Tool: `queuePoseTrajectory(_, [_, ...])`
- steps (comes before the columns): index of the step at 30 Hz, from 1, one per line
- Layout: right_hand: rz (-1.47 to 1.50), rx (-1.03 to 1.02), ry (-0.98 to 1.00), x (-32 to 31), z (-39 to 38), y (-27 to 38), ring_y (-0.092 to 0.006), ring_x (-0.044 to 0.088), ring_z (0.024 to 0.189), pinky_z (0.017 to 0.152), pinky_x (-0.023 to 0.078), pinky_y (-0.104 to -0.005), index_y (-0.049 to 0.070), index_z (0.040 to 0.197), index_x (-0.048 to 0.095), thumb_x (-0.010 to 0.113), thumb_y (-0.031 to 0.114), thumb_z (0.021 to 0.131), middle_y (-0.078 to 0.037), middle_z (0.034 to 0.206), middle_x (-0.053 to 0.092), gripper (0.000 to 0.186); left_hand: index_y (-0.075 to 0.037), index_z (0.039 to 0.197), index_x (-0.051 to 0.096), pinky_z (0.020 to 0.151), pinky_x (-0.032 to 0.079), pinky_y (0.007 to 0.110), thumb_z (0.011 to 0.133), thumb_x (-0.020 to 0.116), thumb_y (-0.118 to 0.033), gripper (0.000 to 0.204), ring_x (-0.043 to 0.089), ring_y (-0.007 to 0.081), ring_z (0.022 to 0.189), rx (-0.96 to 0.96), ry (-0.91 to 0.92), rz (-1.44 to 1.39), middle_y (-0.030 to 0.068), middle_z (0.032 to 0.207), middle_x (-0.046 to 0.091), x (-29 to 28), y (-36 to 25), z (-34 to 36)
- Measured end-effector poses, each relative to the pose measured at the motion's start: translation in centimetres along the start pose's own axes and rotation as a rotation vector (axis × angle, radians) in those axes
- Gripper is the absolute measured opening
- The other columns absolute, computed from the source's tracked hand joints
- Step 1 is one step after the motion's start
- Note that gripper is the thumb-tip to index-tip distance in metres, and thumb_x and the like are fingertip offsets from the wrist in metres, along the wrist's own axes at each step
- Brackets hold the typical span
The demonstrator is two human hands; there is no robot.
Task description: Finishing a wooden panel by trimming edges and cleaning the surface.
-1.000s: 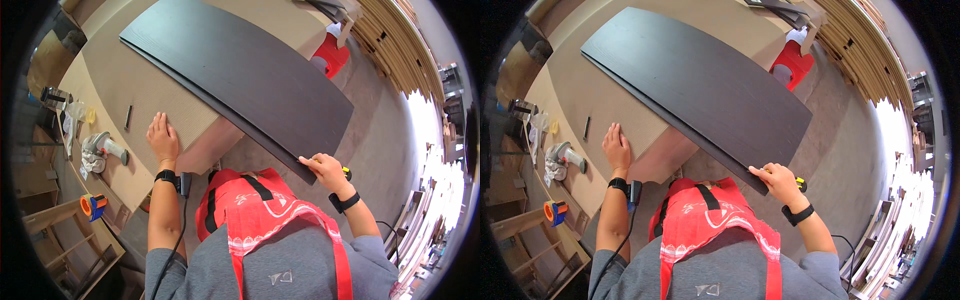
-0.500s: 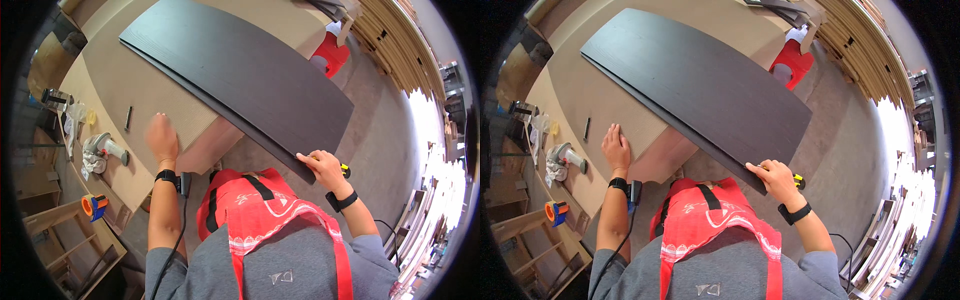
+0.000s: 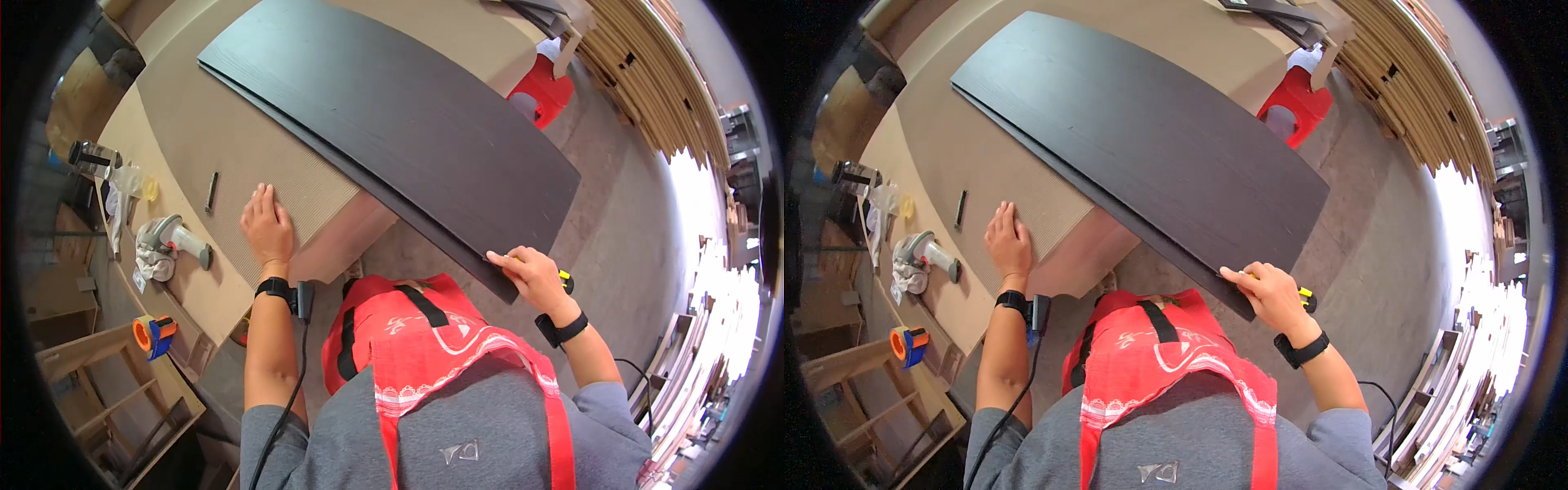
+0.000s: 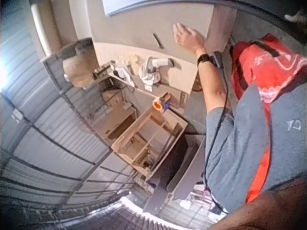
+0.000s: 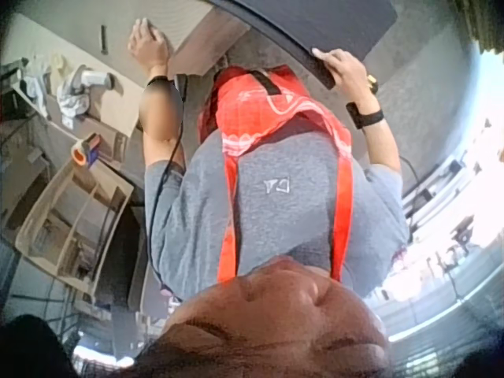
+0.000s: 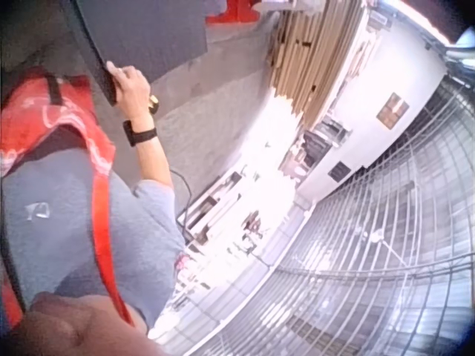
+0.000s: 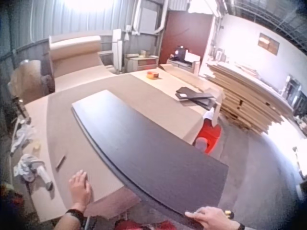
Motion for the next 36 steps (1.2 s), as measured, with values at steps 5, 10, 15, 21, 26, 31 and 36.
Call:
queuePoseTrajectory(5, [-0.045, 0.006, 0.004, 0.6, 0.2, -0.1, -0.0225, 0.055, 0.074, 0.064, 0.045, -0.0352, 0.024, 0.113, 0.063, 0.060, 0.009, 0.078, -0.004, 0.081, 0.055, 0.038, -0.012, 0.123, 0.053, 0.105, 0.029, 0.039, 0.088, 0.048, -0.019, 0.036, 0.043, 0.0212, 0.123, 0.016, -0.008, -0.006, 0.0038, 0.132, 0.050, 0.1, 0.0, 0.0])
queuePoseTrajectory(10, [-0.083, 0.002, 0.129, -0.1, -0.8, -0.4, -0.0227, 0.056, 0.075, 0.064, 0.045, -0.0353, 0.025, 0.113, 0.062, 0.060, 0.011, 0.079, -0.004, 0.080, 0.056, 0.037, -0.012, 0.124, 0.052, 0.106, 0.028, 0.039, 0.088, 0.047, -0.018, 0.037, 0.043, 0.0216, 0.123, 0.018, -0.017, -0.015, 0.0041, 0.132, 0.049, 0.1, 0.2, -0.2])
queuePoseTrajectory(15, [0.000, 0.020, 0.137, -0.5, 1.0, -0.1, -0.0231, 0.057, 0.075, 0.064, 0.045, -0.0356, 0.025, 0.112, 0.062, 0.060, 0.011, 0.080, -0.003, 0.081, 0.057, 0.035, -0.011, 0.124, 0.052, 0.104, 0.029, 0.039, 0.089, 0.047, -0.017, 0.036, 0.043, 0.0228, 0.123, 0.013, -0.016, 0.000, 0.0065, 0.132, 0.050, -0.1, -0.1, 0.0])
queuePoseTrajectory(21, [-0.075, -0.042, 0.129, 0.2, 2.3, 0.2, -0.0226, 0.056, 0.073, 0.063, 0.045, -0.0358, 0.025, 0.111, 0.063, 0.059, 0.013, 0.081, -0.003, 0.080, 0.056, 0.033, -0.013, 0.124, 0.052, 0.106, 0.027, 0.040, 0.088, 0.048, -0.018, 0.037, 0.042, 0.0211, 0.124, 0.015, -0.004, -0.007, 0.0046, 0.132, 0.049, 0.3, 0.2, 0.1])
queuePoseTrajectory(26, [-0.107, -0.012, 0.226, 0.1, 0.7, -0.1, -0.0227, 0.055, 0.073, 0.063, 0.044, -0.0359, 0.025, 0.110, 0.064, 0.059, 0.014, 0.081, -0.003, 0.079, 0.055, 0.031, -0.010, 0.124, 0.052, 0.105, 0.028, 0.039, 0.088, 0.047, -0.016, 0.037, 0.043, 0.0238, 0.123, 0.021, -0.019, -0.055, 0.0071, 0.132, 0.050, 0.0, 0.0, 0.0])
queuePoseTrajectory(31, [-0.115, 0.018, 0.251, -0.1, -0.8, -0.8, -0.0227, 0.055, 0.074, 0.063, 0.044, -0.0356, 0.025, 0.111, 0.064, 0.060, 0.013, 0.081, -0.003, 0.079, 0.055, 0.032, -0.011, 0.125, 0.051, 0.105, 0.027, 0.039, 0.089, 0.046, -0.018, 0.037, 0.043, 0.0241, 0.124, 0.007, -0.002, -0.028, 0.0070, 0.133, 0.049, 0.1, -0.1, 0.0])
queuePoseTrajectory(36, [-0.143, 0.036, 0.276, -0.2, -2.0, -0.9, -0.0223, 0.056, 0.074, 0.064, 0.044, -0.0354, 0.025, 0.110, 0.064, 0.060, 0.010, 0.079, -0.002, 0.079, 0.055, 0.034, -0.011, 0.126, 0.051, 0.105, 0.027, 0.039, 0.089, 0.046, -0.018, 0.038, 0.043, 0.0239, 0.124, 0.013, 0.005, -0.036, 0.0069, 0.134, 0.048, 0.0, 0.2, 0.1])
Point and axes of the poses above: each hand's wrist, its own z-axis towards the middle knuckle, its own x-axis out of the palm, y = z × x, the point moved 8 cm from there along z, towards the middle knuckle
